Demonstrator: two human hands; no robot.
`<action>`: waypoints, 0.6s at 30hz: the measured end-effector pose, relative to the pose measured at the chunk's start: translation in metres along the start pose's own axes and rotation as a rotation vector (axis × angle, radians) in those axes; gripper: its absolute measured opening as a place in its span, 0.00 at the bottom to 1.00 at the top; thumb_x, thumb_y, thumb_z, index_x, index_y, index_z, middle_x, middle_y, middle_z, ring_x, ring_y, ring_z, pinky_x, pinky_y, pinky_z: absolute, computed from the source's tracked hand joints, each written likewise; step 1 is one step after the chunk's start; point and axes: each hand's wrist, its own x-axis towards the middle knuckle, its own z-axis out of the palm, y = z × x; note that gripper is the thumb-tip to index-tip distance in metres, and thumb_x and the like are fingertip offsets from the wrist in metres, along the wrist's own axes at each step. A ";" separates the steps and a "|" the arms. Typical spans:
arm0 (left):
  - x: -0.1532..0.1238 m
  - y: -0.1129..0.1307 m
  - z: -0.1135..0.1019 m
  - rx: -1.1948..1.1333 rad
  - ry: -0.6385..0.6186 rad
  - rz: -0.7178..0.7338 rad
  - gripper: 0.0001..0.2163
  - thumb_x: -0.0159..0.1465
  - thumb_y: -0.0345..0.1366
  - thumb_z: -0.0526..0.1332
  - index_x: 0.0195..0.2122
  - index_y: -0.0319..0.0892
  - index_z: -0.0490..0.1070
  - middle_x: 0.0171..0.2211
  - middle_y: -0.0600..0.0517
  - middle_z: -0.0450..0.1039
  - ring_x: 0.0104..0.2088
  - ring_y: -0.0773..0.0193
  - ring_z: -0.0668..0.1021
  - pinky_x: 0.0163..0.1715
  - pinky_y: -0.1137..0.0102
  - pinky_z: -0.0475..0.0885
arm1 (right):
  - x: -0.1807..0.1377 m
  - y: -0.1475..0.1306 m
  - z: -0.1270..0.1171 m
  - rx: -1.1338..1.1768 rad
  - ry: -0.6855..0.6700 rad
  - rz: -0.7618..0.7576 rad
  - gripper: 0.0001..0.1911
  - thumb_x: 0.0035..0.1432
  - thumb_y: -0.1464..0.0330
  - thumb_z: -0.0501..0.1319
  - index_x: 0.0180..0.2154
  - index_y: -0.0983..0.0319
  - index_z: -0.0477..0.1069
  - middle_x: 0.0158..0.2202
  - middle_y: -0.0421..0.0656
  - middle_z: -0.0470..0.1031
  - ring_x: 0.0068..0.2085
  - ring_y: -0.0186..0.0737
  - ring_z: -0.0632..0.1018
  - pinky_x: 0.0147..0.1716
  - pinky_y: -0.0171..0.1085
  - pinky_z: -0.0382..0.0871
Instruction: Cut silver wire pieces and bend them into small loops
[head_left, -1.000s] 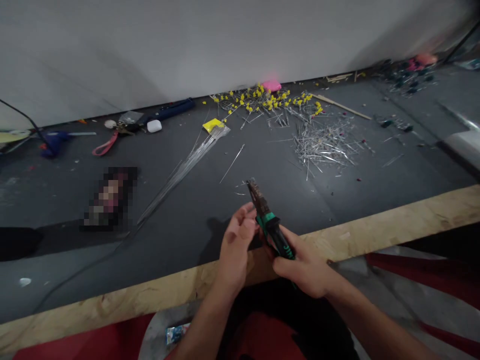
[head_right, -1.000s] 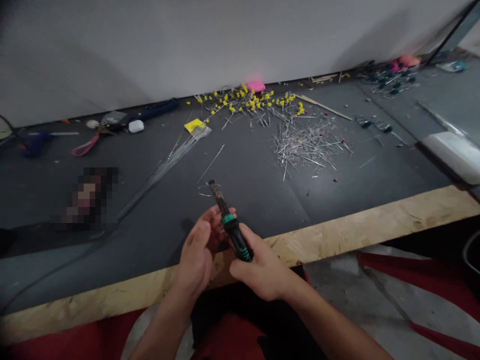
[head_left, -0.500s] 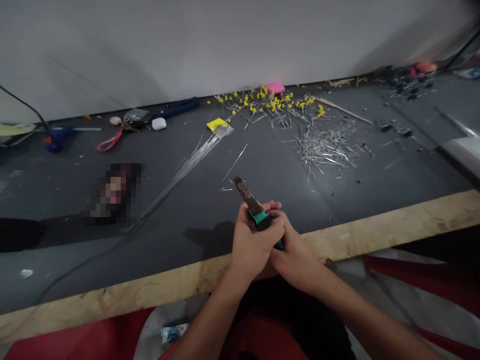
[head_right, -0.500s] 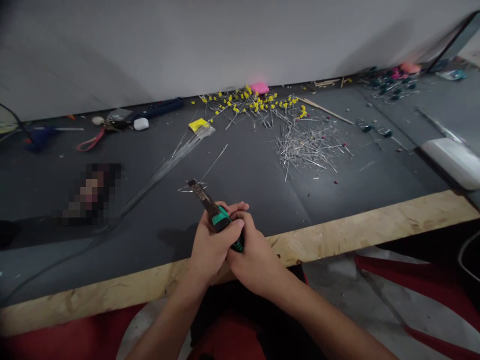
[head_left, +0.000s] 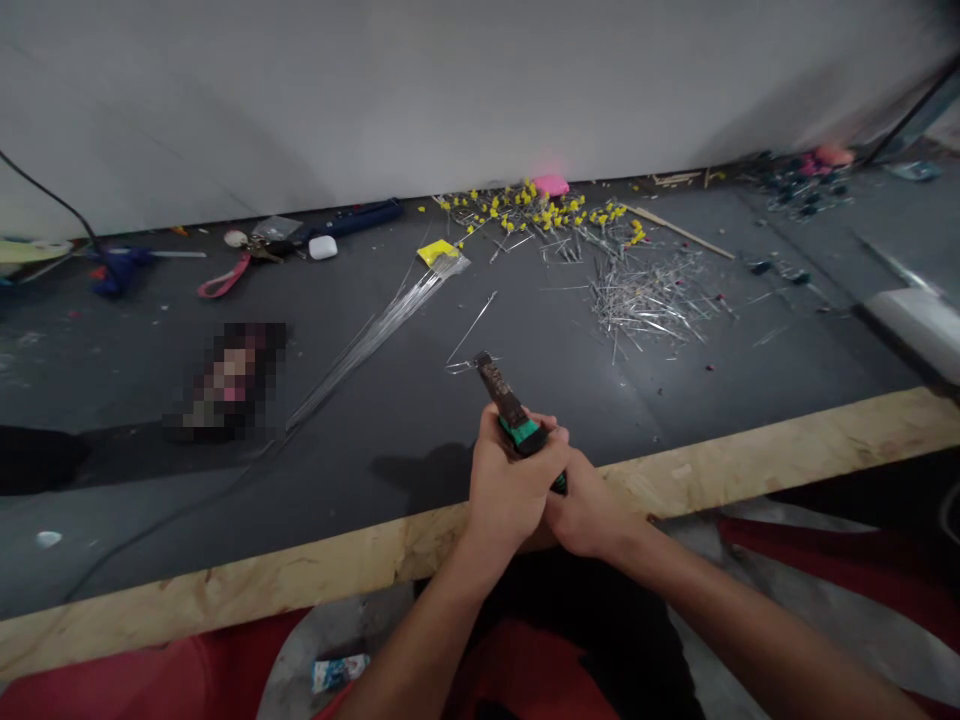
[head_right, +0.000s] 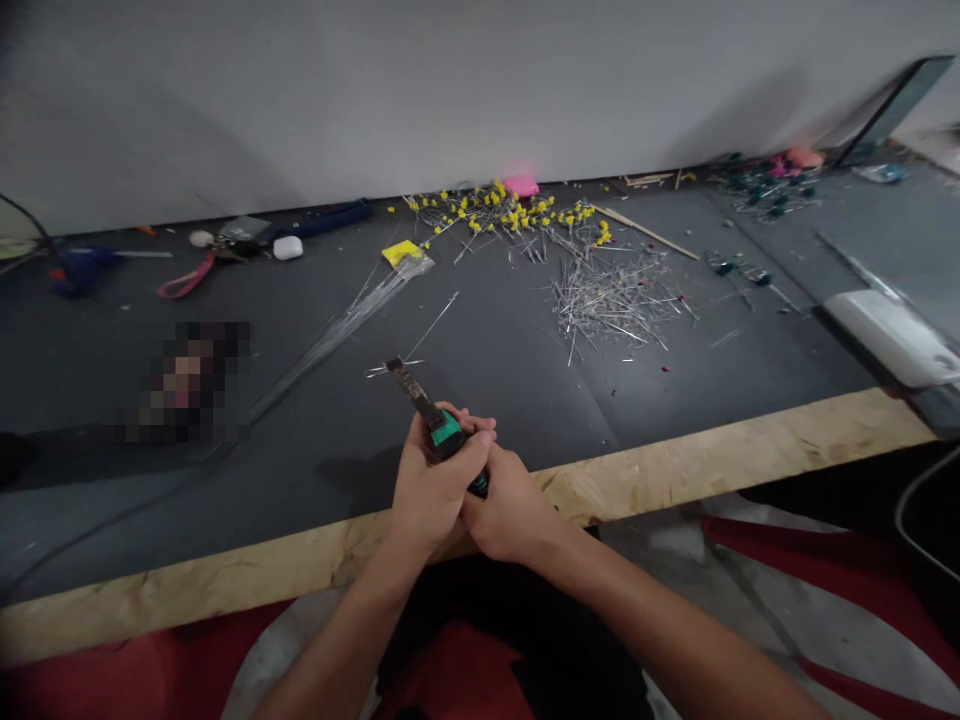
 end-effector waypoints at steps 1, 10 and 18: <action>0.000 0.000 -0.001 0.010 -0.024 0.008 0.12 0.53 0.33 0.65 0.35 0.44 0.61 0.33 0.54 0.73 0.35 0.66 0.76 0.42 0.67 0.70 | 0.000 -0.002 -0.001 0.020 0.003 0.016 0.22 0.51 0.73 0.58 0.50 0.62 0.66 0.46 0.47 0.74 0.44 0.42 0.74 0.49 0.42 0.67; 0.009 0.009 -0.033 0.116 -0.061 0.159 0.16 0.62 0.46 0.56 0.44 0.41 0.66 0.44 0.46 0.71 0.45 0.62 0.73 0.47 0.66 0.68 | -0.003 -0.011 -0.016 0.166 -0.031 0.452 0.04 0.46 0.72 0.54 0.28 0.61 0.64 0.21 0.35 0.62 0.24 0.31 0.63 0.24 0.32 0.59; 0.029 0.044 -0.049 0.457 0.100 0.484 0.14 0.61 0.36 0.59 0.48 0.46 0.71 0.45 0.49 0.73 0.47 0.62 0.73 0.50 0.65 0.65 | -0.011 -0.026 -0.022 0.518 -0.183 0.593 0.12 0.37 0.73 0.54 0.31 0.62 0.64 0.22 0.35 0.62 0.22 0.30 0.61 0.23 0.33 0.54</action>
